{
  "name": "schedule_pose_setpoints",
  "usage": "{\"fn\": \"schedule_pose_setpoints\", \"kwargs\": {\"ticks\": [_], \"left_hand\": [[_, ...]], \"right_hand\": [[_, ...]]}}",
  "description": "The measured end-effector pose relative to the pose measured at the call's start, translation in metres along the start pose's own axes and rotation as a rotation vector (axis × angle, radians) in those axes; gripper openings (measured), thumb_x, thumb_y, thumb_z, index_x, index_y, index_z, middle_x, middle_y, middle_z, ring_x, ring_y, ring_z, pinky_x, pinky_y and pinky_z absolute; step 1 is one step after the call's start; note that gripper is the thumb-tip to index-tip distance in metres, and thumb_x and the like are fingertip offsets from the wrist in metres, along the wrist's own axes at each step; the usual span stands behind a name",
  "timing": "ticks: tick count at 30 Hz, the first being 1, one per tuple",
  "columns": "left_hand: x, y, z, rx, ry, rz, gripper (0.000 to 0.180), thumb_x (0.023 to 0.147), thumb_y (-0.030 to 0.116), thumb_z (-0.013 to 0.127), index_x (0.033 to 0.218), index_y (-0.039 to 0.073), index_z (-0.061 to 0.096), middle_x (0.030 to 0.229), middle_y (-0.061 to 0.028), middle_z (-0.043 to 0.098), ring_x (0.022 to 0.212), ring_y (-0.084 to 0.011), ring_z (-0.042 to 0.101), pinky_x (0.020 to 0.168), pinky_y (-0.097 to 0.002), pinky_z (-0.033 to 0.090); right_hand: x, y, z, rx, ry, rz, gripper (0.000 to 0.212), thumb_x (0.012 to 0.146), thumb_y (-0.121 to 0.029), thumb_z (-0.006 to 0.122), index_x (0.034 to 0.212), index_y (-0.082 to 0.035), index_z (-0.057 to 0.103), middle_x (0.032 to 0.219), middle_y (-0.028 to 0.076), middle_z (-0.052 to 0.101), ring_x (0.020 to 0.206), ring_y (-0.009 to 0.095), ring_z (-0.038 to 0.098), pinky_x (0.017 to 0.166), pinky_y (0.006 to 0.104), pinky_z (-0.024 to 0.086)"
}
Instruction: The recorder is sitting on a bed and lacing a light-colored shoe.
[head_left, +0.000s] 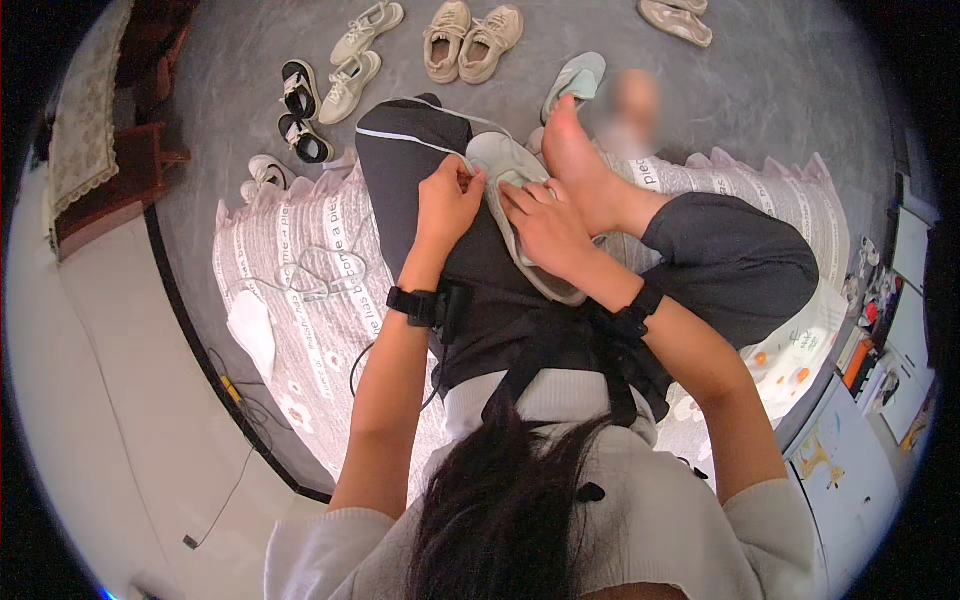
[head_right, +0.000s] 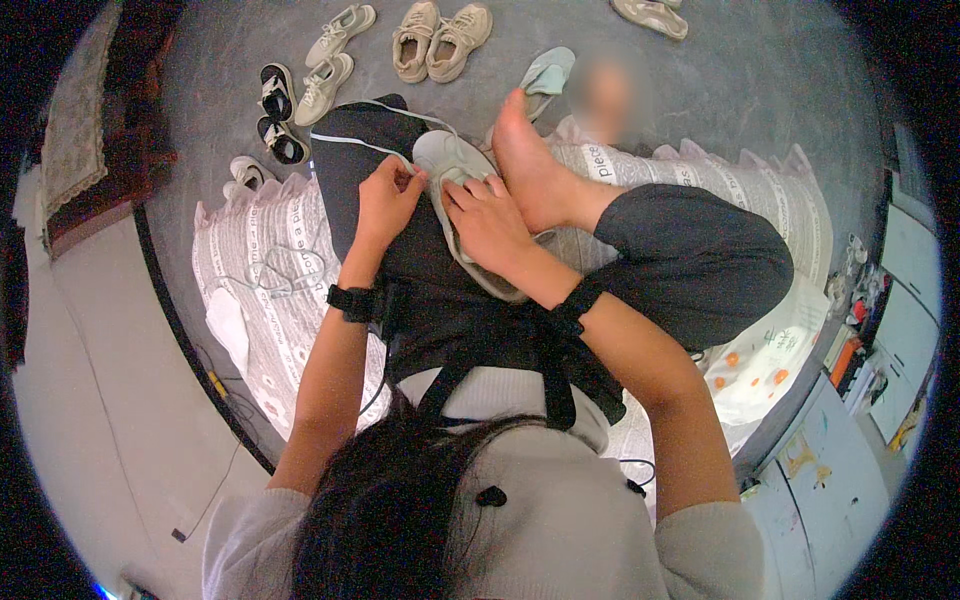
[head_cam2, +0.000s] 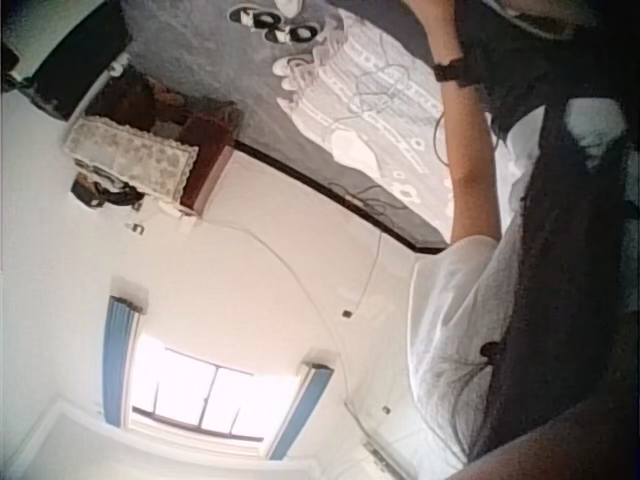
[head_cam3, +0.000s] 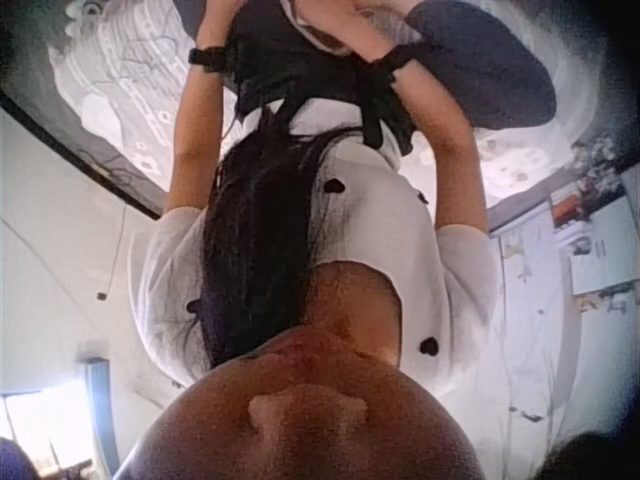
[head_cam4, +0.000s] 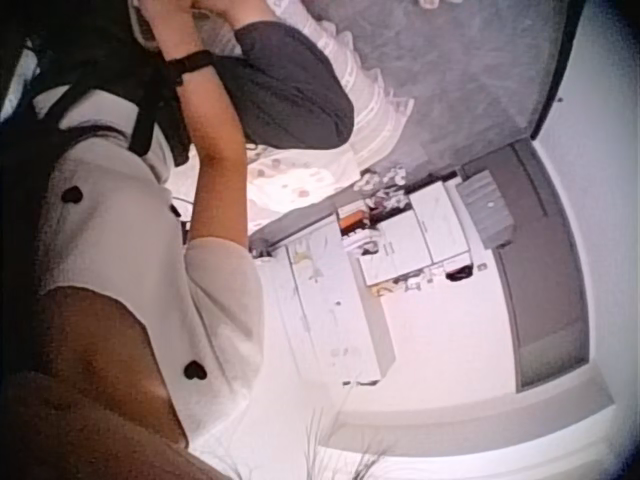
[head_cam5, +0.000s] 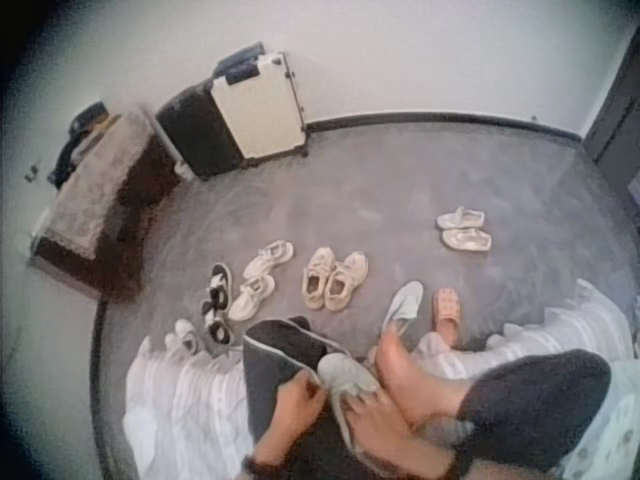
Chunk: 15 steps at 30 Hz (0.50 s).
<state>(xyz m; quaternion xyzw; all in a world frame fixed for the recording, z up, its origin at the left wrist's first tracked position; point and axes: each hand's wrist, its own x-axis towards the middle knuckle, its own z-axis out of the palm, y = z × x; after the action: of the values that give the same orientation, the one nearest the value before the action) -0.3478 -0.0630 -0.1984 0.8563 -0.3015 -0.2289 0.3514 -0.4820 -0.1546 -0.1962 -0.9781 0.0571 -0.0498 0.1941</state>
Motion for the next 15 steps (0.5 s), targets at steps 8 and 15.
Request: {"fn": "schedule_pose_setpoints", "kwargs": {"ticks": [8, 15], "left_hand": [[-0.008, 0.007, -0.003, 0.015, -0.011, -0.07, 0.019, 0.071, 0.016, 0.062, 0.069, 0.001, 0.05, 0.063, -0.0097, 0.058, 0.054, -0.0142, 0.055, 0.052, -0.0262, 0.043], [-0.006, 0.0, 0.001, 0.042, 0.001, -0.059, 0.018, 0.071, 0.016, 0.061, 0.07, 0.0, 0.052, 0.064, -0.009, 0.059, 0.057, -0.018, 0.059, 0.054, -0.0267, 0.044]], "right_hand": [[-0.001, 0.0, -0.002, -0.04, 0.002, -0.029, 0.035, 0.069, -0.013, 0.044, 0.101, -0.001, 0.054, 0.115, 0.006, 0.046, 0.088, 0.017, 0.045, 0.081, 0.0324, 0.032], [-0.001, 0.001, -0.002, -0.057, 0.005, -0.041, 0.037, 0.069, -0.014, 0.045, 0.103, -0.001, 0.052, 0.115, 0.007, 0.046, 0.087, 0.017, 0.045, 0.082, 0.0327, 0.032]]}}
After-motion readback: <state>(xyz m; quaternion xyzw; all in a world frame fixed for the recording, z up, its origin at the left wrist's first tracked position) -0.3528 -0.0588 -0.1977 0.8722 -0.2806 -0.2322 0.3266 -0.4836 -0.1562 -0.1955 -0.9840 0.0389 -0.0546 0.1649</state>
